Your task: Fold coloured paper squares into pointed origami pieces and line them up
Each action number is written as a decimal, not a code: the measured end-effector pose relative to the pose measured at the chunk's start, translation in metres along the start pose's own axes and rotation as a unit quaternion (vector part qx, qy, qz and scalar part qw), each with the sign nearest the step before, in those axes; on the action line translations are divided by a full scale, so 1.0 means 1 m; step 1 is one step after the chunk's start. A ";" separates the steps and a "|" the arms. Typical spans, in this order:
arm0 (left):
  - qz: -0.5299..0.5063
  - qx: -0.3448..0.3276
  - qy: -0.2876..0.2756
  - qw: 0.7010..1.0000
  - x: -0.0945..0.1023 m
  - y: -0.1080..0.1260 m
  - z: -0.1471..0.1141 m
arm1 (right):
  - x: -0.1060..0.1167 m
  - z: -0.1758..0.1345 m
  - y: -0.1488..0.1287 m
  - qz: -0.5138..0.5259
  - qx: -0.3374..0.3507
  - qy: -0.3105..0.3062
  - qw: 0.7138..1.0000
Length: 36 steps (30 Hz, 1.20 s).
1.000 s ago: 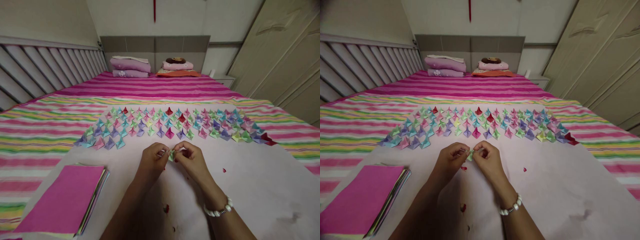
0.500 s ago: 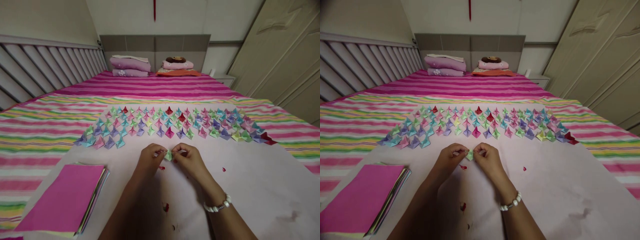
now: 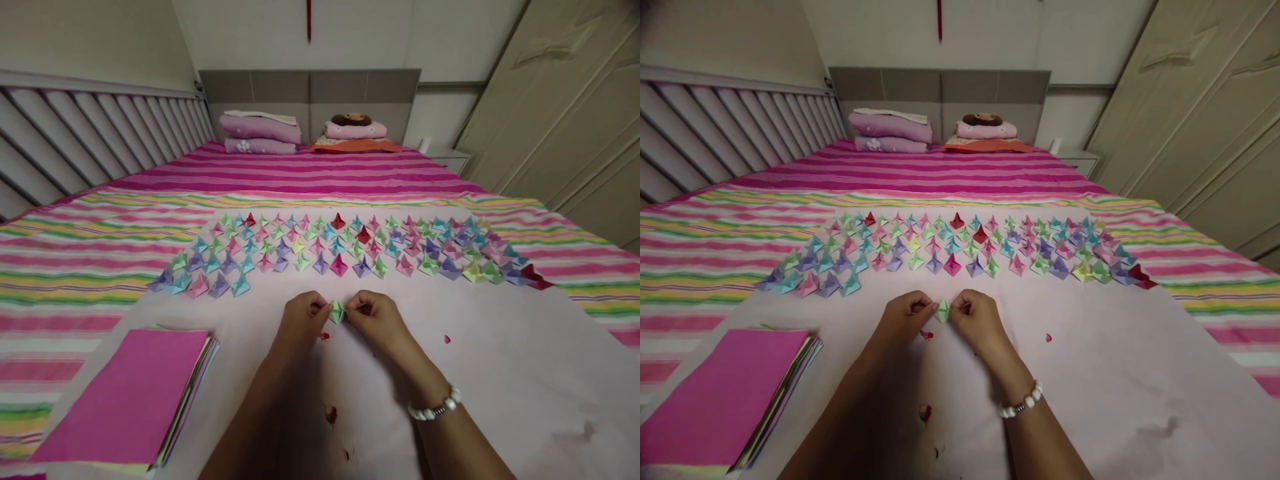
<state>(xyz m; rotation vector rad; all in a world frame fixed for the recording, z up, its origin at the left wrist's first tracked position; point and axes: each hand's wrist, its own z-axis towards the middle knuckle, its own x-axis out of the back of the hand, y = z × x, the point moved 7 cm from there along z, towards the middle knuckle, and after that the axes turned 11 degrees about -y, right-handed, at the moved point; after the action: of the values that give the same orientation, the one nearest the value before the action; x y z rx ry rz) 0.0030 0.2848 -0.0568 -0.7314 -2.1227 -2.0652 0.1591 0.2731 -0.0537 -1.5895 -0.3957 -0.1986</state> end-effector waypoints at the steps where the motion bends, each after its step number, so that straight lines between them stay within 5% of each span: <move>1: 0.003 0.001 0.004 1.000 0.000 -0.001 0.000 | 0.000 0.000 0.000 -0.003 0.000 -0.001 1.000; 12: 0.085 -0.027 0.052 0.995 0.006 -0.004 0.001 | 0.003 -0.001 -0.003 -0.030 -0.018 0.006 0.999; 20: 0.128 -0.104 0.018 0.986 -0.001 0.006 0.000 | 0.005 -0.003 -0.006 -0.046 -0.029 0.014 0.998; 31: 0.133 -0.119 0.039 0.983 -0.001 0.005 0.001 | 0.006 -0.003 -0.005 -0.060 -0.036 0.018 0.997; 36: 0.093 -0.117 -0.013 0.989 -0.007 0.009 0.002 | 0.006 -0.002 -0.007 -0.052 -0.020 0.016 0.998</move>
<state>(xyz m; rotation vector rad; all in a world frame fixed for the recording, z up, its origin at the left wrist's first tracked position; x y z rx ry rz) 0.0133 0.2843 -0.0515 -0.9477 -1.7639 -2.2337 0.1626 0.2717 -0.0450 -1.6038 -0.4520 -0.3127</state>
